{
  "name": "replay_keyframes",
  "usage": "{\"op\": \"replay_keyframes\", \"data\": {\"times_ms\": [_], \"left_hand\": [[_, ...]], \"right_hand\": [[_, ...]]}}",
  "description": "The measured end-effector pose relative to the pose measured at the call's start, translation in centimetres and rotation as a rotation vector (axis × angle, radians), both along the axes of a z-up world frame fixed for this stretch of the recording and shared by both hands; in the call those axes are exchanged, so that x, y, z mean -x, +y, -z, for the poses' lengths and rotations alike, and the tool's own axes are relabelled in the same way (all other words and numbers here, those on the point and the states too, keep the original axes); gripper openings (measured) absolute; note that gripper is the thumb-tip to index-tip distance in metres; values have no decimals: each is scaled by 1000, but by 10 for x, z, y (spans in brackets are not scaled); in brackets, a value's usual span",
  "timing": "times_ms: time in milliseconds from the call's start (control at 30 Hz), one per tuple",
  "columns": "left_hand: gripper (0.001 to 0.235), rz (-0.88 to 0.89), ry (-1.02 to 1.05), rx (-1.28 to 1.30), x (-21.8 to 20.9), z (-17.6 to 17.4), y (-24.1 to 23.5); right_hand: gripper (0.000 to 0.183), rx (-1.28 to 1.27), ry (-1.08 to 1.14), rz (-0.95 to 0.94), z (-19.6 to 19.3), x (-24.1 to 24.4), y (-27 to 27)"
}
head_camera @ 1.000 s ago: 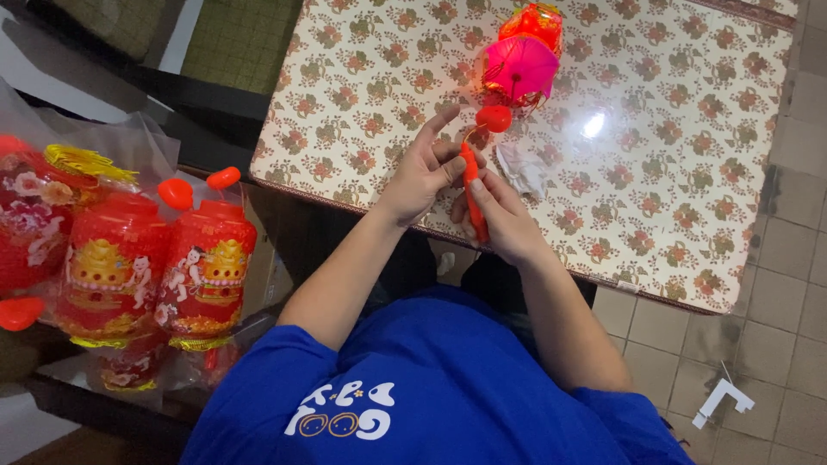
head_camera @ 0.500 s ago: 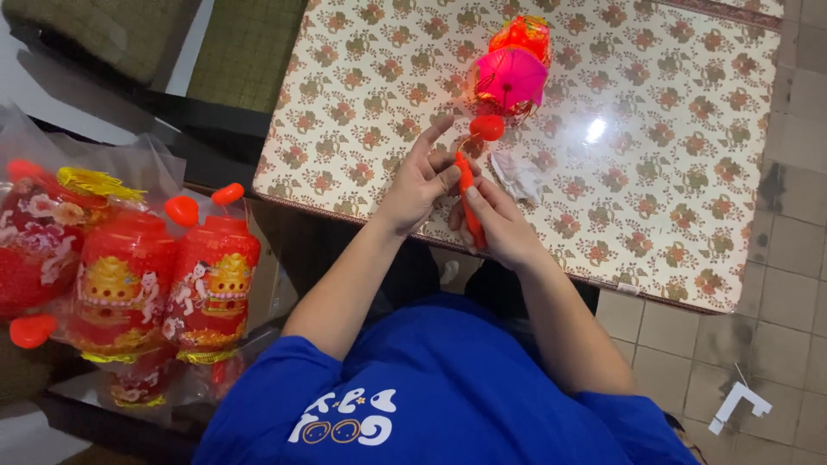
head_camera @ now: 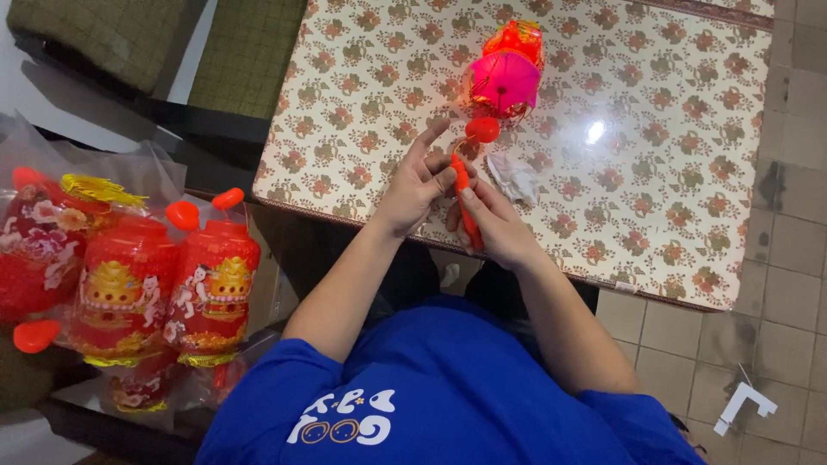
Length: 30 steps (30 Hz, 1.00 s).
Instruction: Assembling decorative lanterns by attaching plastic handles to the lantern bodies and inspecting them.
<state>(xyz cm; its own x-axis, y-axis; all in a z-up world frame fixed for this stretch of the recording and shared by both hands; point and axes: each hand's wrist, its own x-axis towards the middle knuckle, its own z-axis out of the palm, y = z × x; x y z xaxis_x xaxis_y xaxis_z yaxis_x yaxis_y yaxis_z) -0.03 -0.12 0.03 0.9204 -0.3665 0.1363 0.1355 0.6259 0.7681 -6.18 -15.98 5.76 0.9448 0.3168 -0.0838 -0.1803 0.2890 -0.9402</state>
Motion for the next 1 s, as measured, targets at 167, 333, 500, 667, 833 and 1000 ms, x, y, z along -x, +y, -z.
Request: {"op": "replay_keyframes", "data": {"times_ms": [167,333,500,667,833,1000], "left_hand": [[76,-6,8,17,1,1,0],[74,-18,16,-11,4,-7,-1],[58,-34,68,3,1,5,-2],[41,-47,97,-25,3,-2,-4],[37,-73,107,-70,19,-10,-10],[35,-75,197,-184,58,-22,-8]], "right_hand": [[32,1,-10,-12,7,-2,0],[31,-13,-7,-11,-5,-1,2],[32,-10,-22,-15,-6,-2,2],[33,-1,6,-5,13,-2,-1],[37,107,7,23,26,8,-5],[35,104,115,40,16,41,1]]}}
